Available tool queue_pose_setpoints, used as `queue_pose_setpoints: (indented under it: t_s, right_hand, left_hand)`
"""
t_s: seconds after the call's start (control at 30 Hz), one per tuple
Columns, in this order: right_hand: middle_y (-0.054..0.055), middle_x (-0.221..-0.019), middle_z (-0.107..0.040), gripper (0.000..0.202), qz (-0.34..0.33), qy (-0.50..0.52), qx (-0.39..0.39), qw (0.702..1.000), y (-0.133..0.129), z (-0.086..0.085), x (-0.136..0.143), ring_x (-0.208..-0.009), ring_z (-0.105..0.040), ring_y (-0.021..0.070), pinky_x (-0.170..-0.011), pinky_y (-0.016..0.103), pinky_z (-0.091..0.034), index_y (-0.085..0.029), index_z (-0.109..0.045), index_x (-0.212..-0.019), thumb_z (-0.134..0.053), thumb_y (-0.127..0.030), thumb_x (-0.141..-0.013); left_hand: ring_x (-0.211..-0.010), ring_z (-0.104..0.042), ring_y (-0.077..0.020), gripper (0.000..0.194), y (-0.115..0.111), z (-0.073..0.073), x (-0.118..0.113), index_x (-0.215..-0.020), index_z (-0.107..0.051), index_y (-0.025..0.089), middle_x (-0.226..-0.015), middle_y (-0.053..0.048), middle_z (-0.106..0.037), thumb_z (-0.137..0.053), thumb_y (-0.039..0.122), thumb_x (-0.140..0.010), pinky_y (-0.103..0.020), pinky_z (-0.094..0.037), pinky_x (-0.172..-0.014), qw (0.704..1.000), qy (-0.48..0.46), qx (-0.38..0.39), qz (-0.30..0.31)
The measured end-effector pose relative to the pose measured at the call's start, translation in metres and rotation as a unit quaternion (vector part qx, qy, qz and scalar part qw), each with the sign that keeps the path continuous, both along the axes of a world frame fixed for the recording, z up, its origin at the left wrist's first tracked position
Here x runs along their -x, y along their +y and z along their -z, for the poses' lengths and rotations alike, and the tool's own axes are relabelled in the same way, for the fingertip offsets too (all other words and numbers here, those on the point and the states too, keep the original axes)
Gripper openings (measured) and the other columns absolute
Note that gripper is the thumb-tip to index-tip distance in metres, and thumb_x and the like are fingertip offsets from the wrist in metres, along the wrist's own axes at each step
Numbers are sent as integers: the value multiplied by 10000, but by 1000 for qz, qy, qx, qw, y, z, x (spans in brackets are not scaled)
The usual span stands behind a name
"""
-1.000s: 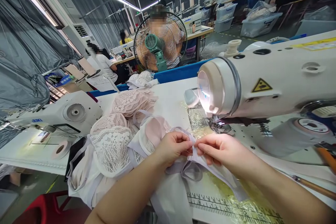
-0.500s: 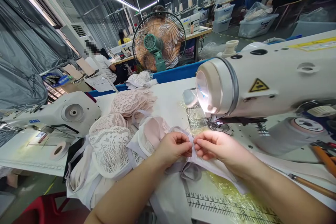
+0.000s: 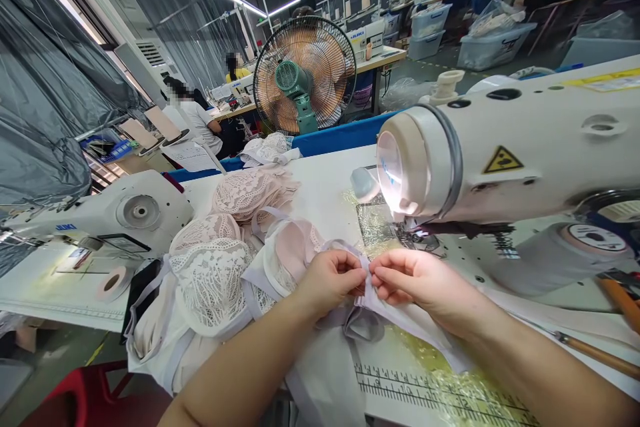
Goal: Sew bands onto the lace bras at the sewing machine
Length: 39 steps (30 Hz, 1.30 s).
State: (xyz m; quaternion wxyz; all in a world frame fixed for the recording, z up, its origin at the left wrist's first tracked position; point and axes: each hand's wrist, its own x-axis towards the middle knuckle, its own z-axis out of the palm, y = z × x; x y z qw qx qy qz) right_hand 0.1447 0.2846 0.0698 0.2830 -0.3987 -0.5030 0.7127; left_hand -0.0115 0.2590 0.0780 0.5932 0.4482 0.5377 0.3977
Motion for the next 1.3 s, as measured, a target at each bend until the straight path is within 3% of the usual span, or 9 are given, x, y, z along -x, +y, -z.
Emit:
queue_pose_setpoints:
  t_s: [0.37, 0.53, 0.7, 0.93, 1.17, 1.3]
  right_hand:
    - [15, -687, -596, 235, -11, -30, -39, 999, -1, -1, 1, -611, -574, 113, -573, 238, -460, -143, -559, -733, -595, -373, -706]
    - [11, -653, -600, 184, -6, -58, -92, 994, -4, -3, 2, -624, -575, 139, -583, 256, -450, -149, -567, -757, -570, -328, -713]
    - [-2, -576, -575, 183, 20, -122, -161, 979, -4, 1, 7, -566, -529, 145, -549, 263, -410, -165, -557, -687, -570, -347, -698]
    - [-19, -540, -536, 196, 18, -150, -211, 966, -4, 8, 10, -537, -503, 145, -532, 262, -389, -195, -496, -681, -463, -366, -770]
    - [6, -601, -537, 201, 37, -238, -354, 903, -12, 8, 15, -563, -494, 168, -529, 282, -366, -217, -450, -660, -388, -337, -809]
    - [12, -616, -550, 215, 46, -210, -336, 917, -12, 8, 14, -590, -512, 171, -558, 288, -387, -218, -470, -676, -379, -345, -824]
  left_hand:
    - [-466, -451, -77, 160, 1, 3, 1, -618, -501, 149, -505, 19, -493, -617, 258, -630, -215, -354, -479, 1000, 13, -7, 8]
    - [-463, -435, -75, 173, 1, 3, -1, -622, -492, 153, -518, 22, -485, -618, 271, -634, -213, -336, -474, 1000, 16, -5, 0]
    - [-455, -411, -72, 221, -1, 0, -4, -601, -471, 157, -501, 34, -457, -638, 301, -620, -212, -314, -465, 1000, 13, -4, -4]
    - [-464, -387, -70, 182, -1, 2, -6, -612, -463, 158, -514, 32, -449, -597, 277, -647, -210, -284, -462, 999, 27, -23, -9]
    - [-502, -373, -77, 153, 0, 6, -5, -626, -452, 167, -553, 35, -428, -573, 253, -661, -215, -282, -493, 997, 58, -49, -20]
    - [-498, -370, -78, 190, 0, 5, -4, -639, -451, 166, -552, 36, -430, -588, 296, -654, -216, -277, -497, 998, 35, -44, -22]
